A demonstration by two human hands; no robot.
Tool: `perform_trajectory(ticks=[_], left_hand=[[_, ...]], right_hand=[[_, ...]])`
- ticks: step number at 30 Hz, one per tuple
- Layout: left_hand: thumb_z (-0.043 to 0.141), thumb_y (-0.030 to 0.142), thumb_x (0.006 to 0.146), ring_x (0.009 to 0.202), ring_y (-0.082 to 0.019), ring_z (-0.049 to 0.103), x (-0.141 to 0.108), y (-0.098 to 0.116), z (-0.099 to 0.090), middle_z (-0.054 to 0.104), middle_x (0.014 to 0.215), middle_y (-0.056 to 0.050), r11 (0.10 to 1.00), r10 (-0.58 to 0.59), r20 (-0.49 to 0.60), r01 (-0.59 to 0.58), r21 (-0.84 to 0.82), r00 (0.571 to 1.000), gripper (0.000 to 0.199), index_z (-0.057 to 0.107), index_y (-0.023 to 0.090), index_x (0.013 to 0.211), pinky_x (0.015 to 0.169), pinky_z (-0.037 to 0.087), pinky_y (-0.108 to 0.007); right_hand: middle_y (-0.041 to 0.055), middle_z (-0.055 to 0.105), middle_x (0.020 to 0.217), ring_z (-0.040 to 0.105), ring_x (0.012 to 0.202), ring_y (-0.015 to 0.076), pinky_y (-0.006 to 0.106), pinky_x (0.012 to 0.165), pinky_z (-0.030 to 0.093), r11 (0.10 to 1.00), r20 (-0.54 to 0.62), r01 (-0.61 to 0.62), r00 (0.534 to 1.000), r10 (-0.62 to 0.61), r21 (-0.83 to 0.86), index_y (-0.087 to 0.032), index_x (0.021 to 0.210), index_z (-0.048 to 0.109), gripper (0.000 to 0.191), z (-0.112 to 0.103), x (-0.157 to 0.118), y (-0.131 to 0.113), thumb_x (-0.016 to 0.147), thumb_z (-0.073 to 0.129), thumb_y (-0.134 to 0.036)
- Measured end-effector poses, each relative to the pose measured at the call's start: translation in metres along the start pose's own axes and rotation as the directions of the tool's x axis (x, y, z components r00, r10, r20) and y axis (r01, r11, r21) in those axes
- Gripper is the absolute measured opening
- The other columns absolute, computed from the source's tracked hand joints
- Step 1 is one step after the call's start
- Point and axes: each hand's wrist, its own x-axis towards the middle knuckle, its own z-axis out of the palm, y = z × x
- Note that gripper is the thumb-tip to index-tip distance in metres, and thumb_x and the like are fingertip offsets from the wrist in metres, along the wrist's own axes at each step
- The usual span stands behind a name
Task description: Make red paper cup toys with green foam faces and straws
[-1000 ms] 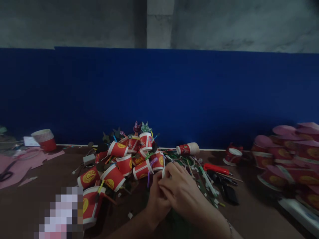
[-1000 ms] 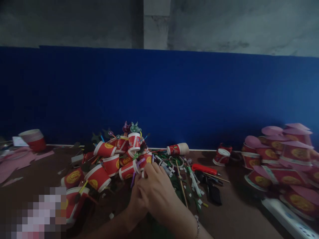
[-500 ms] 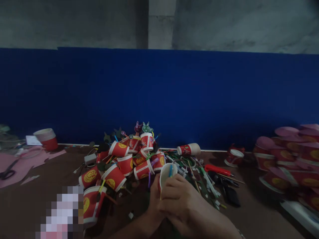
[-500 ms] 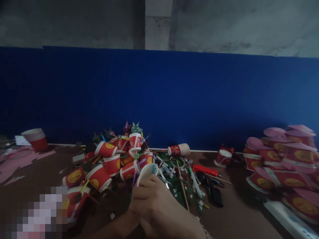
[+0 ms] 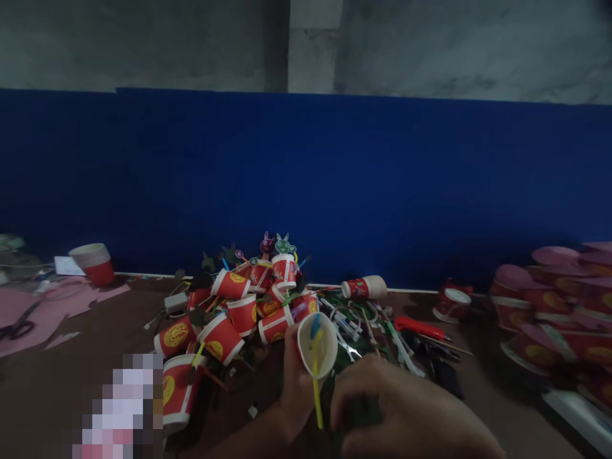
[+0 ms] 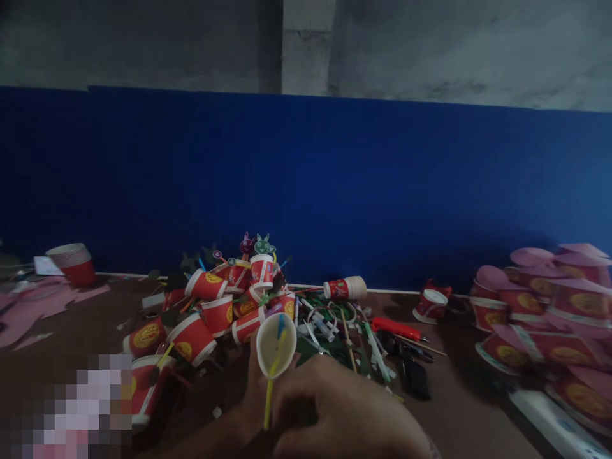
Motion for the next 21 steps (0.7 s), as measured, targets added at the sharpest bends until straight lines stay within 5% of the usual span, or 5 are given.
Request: perform_trajectory(ticks=[1, 3, 6, 15, 21], left_hand=[[0.075, 0.035, 0.064, 0.080, -0.019, 0.058, 0.001, 0.000, -0.001, 0.059, 0.096, -0.003, 1.000, 0.025, -0.007, -0.025, 0.015, 1.000, 0.062, 0.043, 0.025, 0.116, 0.072, 0.049, -0.031], [0.076, 0.041, 0.061, 0.090, -0.023, 0.058, 0.002, -0.002, -0.001, 0.056, 0.106, -0.007, 0.994, 0.101, -0.010, -0.101, 0.039, 0.995, 0.071, 0.039, 0.023, 0.120, 0.080, 0.048, -0.035], [0.076, 0.048, 0.058, 0.102, -0.028, 0.055, 0.001, -0.007, -0.001, 0.053, 0.117, -0.012, 0.984, 0.174, 0.002, -0.173, 0.048, 0.985, 0.081, 0.036, 0.021, 0.123, 0.089, 0.045, -0.040], [0.073, 0.038, 0.064, 0.092, -0.027, 0.061, 0.008, -0.018, -0.008, 0.062, 0.099, -0.009, 0.988, 0.084, -0.079, -0.073, 0.138, 0.993, 0.059, 0.048, 0.019, 0.113, 0.082, 0.049, -0.040], [0.075, 0.041, 0.058, 0.080, -0.023, 0.061, 0.002, -0.016, -0.006, 0.062, 0.094, -0.006, 0.989, 0.112, -0.004, -0.111, 0.098, 0.994, 0.064, 0.047, 0.020, 0.111, 0.072, 0.052, -0.036]], right_hand=[[-0.0053, 0.064, 0.062, 0.053, 0.057, 0.0084, 0.018, 0.050, 0.036, 0.999, 0.027, -0.035, 0.999, 0.035, -0.014, -0.022, 0.071, 0.071, 0.009, -0.002, 0.001, 0.004, 0.075, 0.063, -0.022], [-0.0053, 0.050, 0.046, 0.038, 0.043, 0.0060, 0.020, 0.042, 0.025, 0.993, 0.027, -0.091, 0.995, 0.094, -0.080, -0.017, 0.057, 0.066, 0.032, -0.004, 0.006, 0.013, 0.082, 0.055, -0.032], [-0.0052, 0.042, 0.042, 0.029, 0.040, 0.0055, 0.022, 0.041, 0.019, 0.974, -0.009, -0.126, 0.992, 0.126, -0.191, -0.015, 0.050, 0.062, 0.045, 0.002, 0.016, 0.021, 0.085, 0.050, -0.042], [0.0006, 0.064, 0.092, 0.057, 0.080, 0.0111, 0.020, 0.071, 0.043, 0.994, -0.008, 0.067, 0.998, -0.067, -0.084, -0.017, 0.064, 0.065, 0.012, 0.010, 0.022, 0.021, 0.070, 0.058, -0.011], [-0.0029, 0.067, 0.086, 0.059, 0.076, 0.0096, 0.016, 0.066, 0.041, 0.997, 0.144, 0.054, 0.988, -0.045, -0.056, -0.019, 0.060, 0.067, 0.015, -0.005, 0.011, 0.020, 0.067, 0.060, -0.007]])
